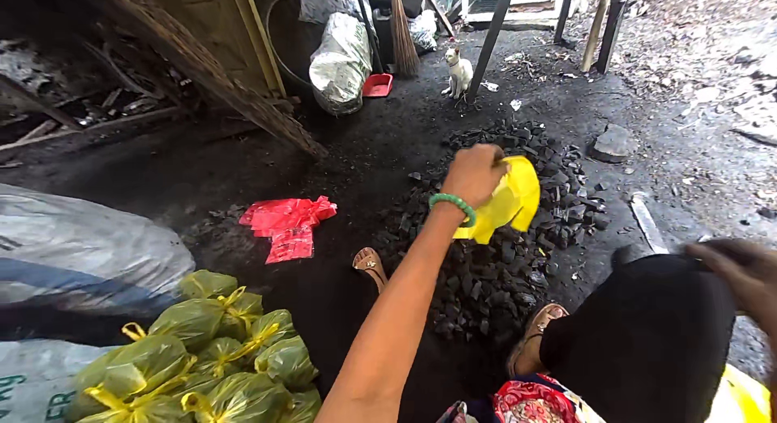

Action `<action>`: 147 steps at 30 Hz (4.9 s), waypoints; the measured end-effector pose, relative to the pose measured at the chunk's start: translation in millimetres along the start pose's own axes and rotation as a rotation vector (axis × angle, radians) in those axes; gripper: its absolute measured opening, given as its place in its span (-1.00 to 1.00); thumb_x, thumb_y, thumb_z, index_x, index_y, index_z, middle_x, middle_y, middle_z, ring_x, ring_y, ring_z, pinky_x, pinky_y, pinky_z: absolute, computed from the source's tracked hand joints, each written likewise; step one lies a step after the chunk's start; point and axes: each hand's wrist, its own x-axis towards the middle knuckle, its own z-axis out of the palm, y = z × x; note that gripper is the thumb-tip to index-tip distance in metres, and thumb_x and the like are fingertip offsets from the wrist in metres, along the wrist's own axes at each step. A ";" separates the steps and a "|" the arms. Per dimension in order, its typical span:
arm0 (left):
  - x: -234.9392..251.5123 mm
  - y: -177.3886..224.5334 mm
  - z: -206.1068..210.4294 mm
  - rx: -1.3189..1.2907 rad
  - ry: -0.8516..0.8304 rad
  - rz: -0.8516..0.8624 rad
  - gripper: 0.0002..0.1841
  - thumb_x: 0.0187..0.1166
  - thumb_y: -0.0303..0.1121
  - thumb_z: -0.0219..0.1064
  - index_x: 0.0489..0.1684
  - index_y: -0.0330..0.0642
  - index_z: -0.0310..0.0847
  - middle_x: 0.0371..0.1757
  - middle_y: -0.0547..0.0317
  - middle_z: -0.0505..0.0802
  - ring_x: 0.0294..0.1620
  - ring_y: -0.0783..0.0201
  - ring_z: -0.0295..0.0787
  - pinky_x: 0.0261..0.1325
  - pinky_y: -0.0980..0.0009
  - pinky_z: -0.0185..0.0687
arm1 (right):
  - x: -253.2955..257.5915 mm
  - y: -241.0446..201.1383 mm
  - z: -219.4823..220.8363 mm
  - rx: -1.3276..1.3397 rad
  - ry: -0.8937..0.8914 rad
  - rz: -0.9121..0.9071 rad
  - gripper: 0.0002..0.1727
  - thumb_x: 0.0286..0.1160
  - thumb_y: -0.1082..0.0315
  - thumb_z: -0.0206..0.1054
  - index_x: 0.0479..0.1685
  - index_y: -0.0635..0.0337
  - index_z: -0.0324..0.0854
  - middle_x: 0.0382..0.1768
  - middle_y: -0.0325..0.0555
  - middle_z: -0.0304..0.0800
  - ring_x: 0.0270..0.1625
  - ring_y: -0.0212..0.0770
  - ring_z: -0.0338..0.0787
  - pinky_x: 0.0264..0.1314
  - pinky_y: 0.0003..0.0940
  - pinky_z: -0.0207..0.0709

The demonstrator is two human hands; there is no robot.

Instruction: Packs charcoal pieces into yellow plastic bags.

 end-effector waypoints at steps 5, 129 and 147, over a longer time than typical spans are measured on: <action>-22.4 -39.9 -46.9 -0.416 0.240 -0.019 -0.80 0.65 -0.41 0.33 0.03 -0.40 0.69 -0.18 0.05 0.82 -0.23 0.37 0.77 0.00 0.32 0.74 | 58.5 -48.4 124.3 0.300 -0.429 0.001 -0.58 0.74 0.26 0.27 0.37 0.39 0.64 0.18 0.25 0.81 0.25 0.11 0.79 0.45 0.20 0.51; -2.2 -171.5 56.0 -0.954 0.102 -0.749 -0.21 0.54 -0.69 0.22 0.80 0.07 0.06 -0.05 -0.07 0.68 -0.38 0.24 0.65 -0.30 0.36 0.63 | 75.7 -69.6 359.8 0.274 -0.914 -0.005 -0.07 0.23 0.46 0.63 0.75 0.10 0.30 0.52 0.36 0.50 0.38 0.32 0.67 0.33 0.27 0.61; -7.1 -177.3 55.6 -0.811 -0.095 -0.815 -0.30 0.61 -0.62 0.27 0.77 -0.02 0.11 -0.04 -0.11 0.72 -0.39 0.26 0.65 -0.32 0.39 0.59 | 153.1 9.8 375.6 -0.321 -0.498 0.377 -0.03 0.19 -0.23 0.65 0.70 -0.10 0.43 0.78 0.53 -0.05 0.69 0.75 0.09 0.26 0.73 0.30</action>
